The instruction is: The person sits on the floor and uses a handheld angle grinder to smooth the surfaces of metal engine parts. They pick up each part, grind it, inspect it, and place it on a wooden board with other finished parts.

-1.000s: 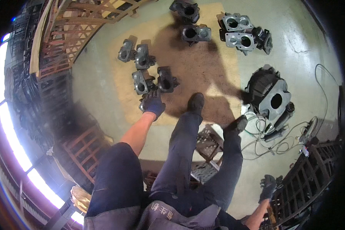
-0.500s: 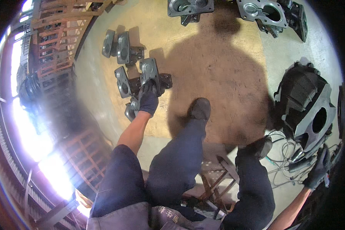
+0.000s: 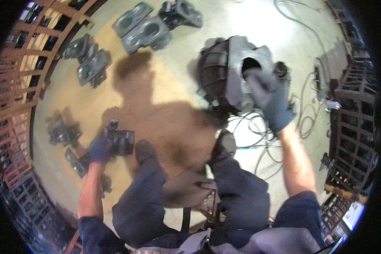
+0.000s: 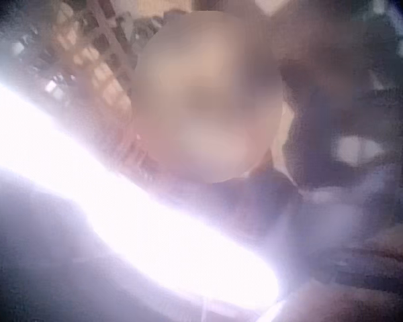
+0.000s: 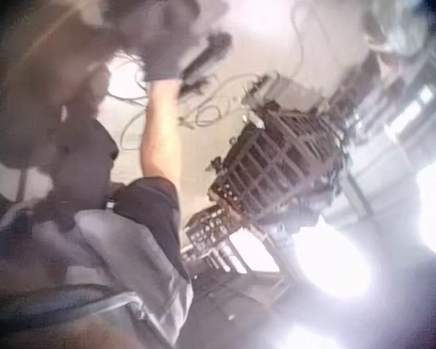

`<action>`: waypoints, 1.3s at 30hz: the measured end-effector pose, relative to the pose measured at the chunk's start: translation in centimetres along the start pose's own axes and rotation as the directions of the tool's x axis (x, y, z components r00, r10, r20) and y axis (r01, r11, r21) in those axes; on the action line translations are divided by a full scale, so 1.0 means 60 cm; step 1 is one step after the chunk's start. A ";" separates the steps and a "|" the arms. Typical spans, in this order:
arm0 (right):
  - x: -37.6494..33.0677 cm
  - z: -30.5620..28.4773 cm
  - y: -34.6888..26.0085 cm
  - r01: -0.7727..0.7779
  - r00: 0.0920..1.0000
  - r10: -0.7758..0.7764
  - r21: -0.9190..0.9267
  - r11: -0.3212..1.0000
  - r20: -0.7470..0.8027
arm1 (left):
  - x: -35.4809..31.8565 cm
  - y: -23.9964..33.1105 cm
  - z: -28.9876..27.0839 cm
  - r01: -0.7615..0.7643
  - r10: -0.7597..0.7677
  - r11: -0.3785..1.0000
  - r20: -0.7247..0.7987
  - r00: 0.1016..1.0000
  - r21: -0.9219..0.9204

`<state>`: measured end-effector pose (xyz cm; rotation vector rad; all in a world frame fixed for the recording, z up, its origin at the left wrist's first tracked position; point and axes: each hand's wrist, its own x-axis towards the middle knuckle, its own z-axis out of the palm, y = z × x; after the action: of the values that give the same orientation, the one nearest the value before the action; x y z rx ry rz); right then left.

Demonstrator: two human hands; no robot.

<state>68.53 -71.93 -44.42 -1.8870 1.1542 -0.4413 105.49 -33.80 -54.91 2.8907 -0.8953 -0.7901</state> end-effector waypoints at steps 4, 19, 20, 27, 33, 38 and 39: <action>-0.134 0.036 0.045 -0.058 0.982 0.073 -0.094 0.994 0.172 | -0.041 0.190 -0.036 -0.478 0.460 0.870 -0.150 0.875 -0.120; -0.150 -0.079 0.085 -0.266 0.949 0.312 0.629 0.731 0.038 | -0.039 0.755 -0.087 -0.877 0.945 0.328 -0.131 0.300 0.352; -0.129 -0.083 0.086 -0.100 0.966 0.237 0.702 0.705 -0.101 | -0.016 0.772 -0.066 -0.865 0.963 0.270 -0.137 0.234 0.422; -0.030 -0.076 0.190 -0.136 0.969 0.244 0.764 0.630 -0.028 | 0.050 0.833 -0.024 -0.959 0.985 0.170 -0.079 0.156 0.228; 0.033 -0.040 0.222 -0.254 0.790 0.531 0.951 -0.175 0.308 | 0.054 0.823 0.001 -0.771 0.862 0.437 -0.029 0.506 -0.464; 0.028 -0.035 0.247 -0.290 0.810 0.498 0.950 -0.118 0.309 | 0.045 0.841 0.027 -0.645 0.693 0.669 -0.002 0.720 -0.368; 0.018 -0.037 0.243 -0.309 0.817 0.483 0.946 -0.096 0.316 | 0.042 0.851 0.024 -0.673 0.690 0.695 -0.030 0.724 -0.253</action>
<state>59.63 -76.92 -55.11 -0.1421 0.9375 -0.7525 79.77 -77.68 -49.28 2.0490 -1.6015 -0.8266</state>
